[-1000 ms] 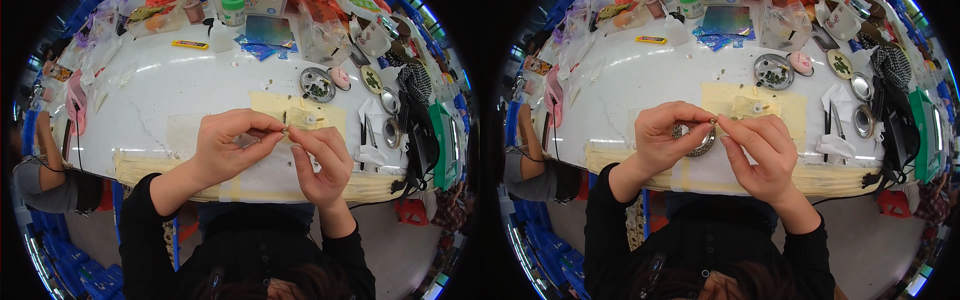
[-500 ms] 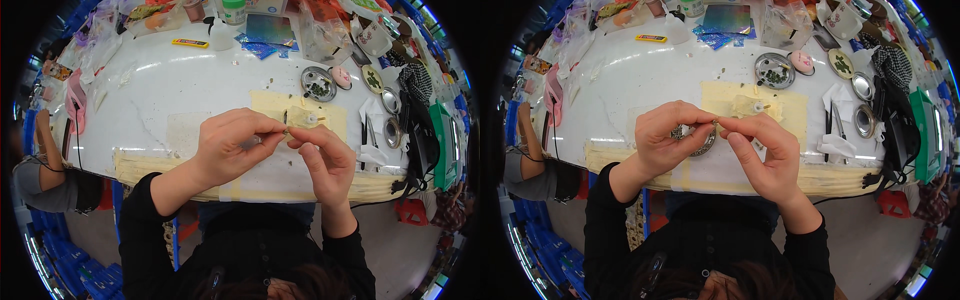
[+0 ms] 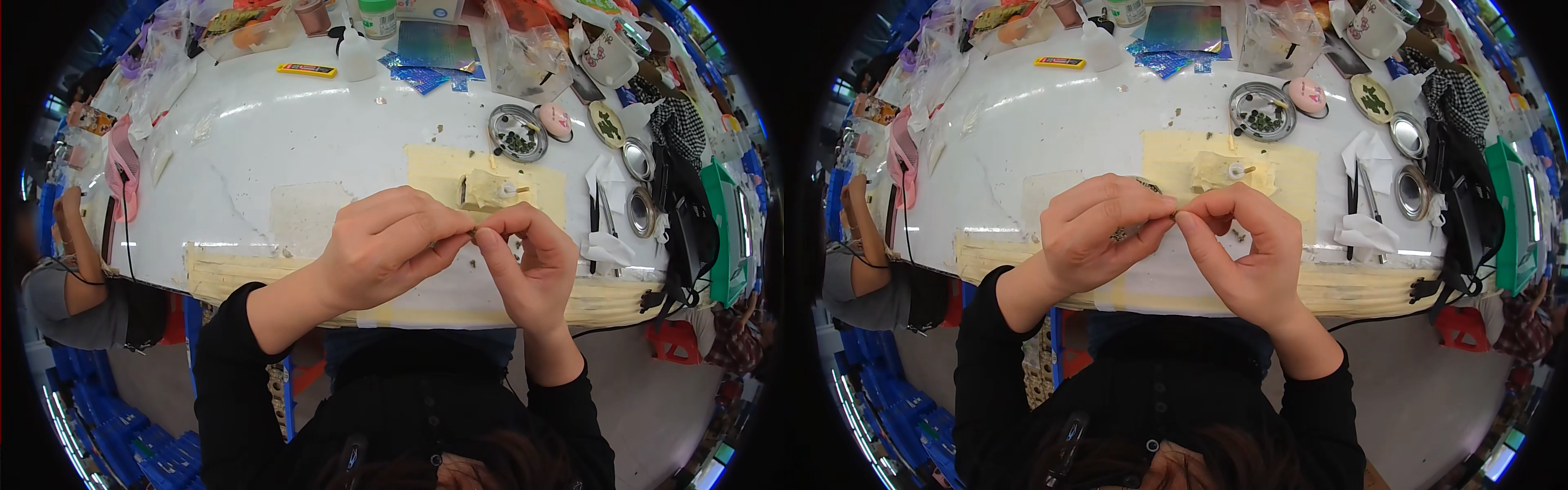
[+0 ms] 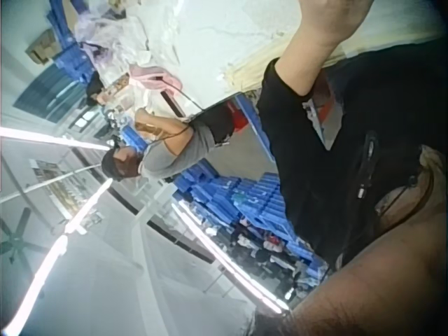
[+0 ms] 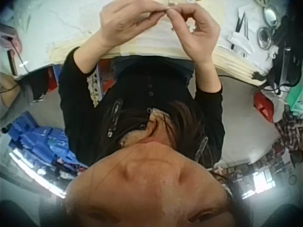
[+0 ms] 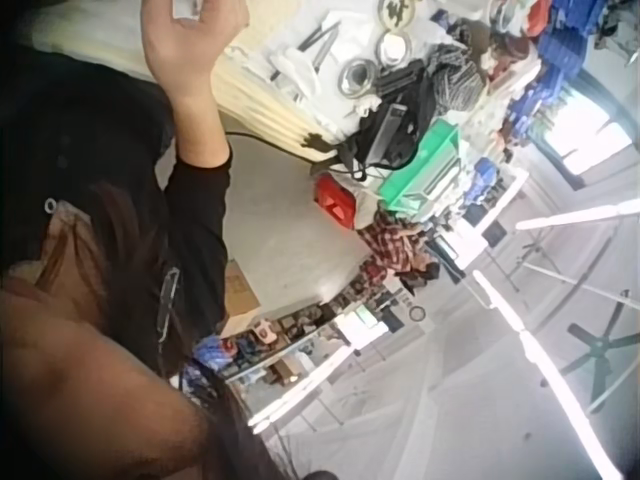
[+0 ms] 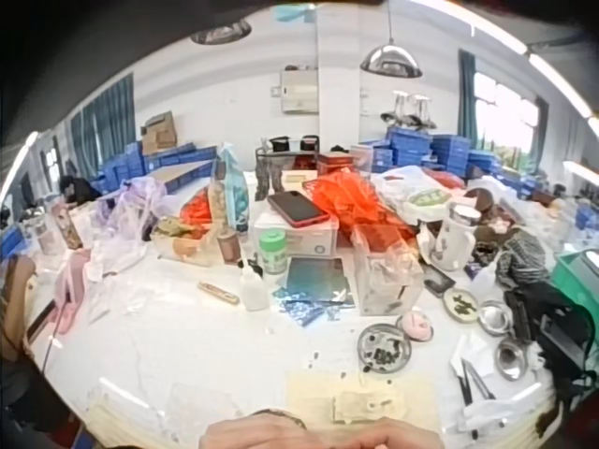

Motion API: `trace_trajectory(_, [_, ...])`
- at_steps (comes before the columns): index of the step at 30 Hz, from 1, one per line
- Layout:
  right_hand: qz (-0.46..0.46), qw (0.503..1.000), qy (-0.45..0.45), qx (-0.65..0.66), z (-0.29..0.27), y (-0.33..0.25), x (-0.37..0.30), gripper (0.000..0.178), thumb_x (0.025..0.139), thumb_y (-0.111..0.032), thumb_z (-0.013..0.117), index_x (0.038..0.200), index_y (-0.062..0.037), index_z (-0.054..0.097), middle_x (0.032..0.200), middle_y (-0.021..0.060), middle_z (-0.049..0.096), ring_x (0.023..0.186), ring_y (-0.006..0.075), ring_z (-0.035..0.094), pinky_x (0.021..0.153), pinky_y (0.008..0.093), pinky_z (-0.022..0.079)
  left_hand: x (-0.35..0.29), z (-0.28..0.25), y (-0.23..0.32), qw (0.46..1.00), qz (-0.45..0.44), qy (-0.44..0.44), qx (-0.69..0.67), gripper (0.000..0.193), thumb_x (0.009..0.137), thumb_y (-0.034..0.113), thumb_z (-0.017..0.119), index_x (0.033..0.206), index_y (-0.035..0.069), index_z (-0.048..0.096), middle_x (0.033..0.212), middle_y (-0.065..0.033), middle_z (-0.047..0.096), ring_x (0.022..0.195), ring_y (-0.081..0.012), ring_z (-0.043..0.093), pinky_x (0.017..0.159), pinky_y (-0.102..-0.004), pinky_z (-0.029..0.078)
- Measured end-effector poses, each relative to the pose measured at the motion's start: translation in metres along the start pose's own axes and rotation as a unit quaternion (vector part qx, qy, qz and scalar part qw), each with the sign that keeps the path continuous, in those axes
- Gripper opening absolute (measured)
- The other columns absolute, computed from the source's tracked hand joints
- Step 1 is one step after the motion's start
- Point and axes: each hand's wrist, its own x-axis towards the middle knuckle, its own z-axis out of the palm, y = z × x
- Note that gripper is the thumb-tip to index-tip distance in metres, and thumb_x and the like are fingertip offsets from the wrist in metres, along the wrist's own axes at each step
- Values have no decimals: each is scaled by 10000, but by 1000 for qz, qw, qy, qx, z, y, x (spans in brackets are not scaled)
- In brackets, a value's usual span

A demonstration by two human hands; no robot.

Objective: Assembling small components and parts for toys at a workbench.

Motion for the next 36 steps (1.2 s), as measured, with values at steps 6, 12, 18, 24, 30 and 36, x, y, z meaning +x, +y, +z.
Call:
trace_trajectory(6, [54,997,-11,58,0,0,-1,65,855,-39,684,857,8,639,758,13,623,671,70,515,631,216,429,0,-1,0,1000,7,-4,0,287,660,-78,771,926,-8,689,805,-106,683,678,-216,661,569,-284,520])
trace_trajectory(12, [93,992,-23,85,-1,-2,-2,74,880,-51,665,874,17,636,778,17,632,700,69,540,663,213,441,-1,-1,0,1000,-2,-8,-20,283,664,-81,768,927,-12,690,809,-109,686,679,-214,659,576,-281,518])
trace_trajectory(18, [144,979,-35,143,-2,-7,-2,87,913,-61,632,913,26,625,800,34,642,742,80,583,700,221,459,-1,-1,0,999,-16,-8,-47,282,671,-89,755,936,-12,699,823,-110,694,678,-204,657,572,-273,510])
trace_trajectory(24, [136,983,-29,124,-1,-6,-2,94,912,-67,634,891,24,623,792,29,637,721,75,567,684,221,453,0,-2,1,998,-34,-16,-51,258,676,-96,743,917,-11,706,823,-94,699,673,-192,655,576,-268,506])
trace_trajectory(30, [47,997,-7,56,0,4,-3,89,878,-54,668,851,16,620,761,21,617,667,77,518,632,223,439,1,-2,3,998,-47,-18,-32,235,680,-92,740,896,-7,706,811,-85,699,680,-186,664,588,-264,513])
trace_trajectory(36, [15,1000,2,20,1,4,-2,79,861,-39,682,848,12,623,751,29,614,661,85,525,618,223,442,0,-2,3,998,-49,-22,-25,233,680,-88,741,894,-5,705,799,-87,696,684,-185,670,596,-264,517])
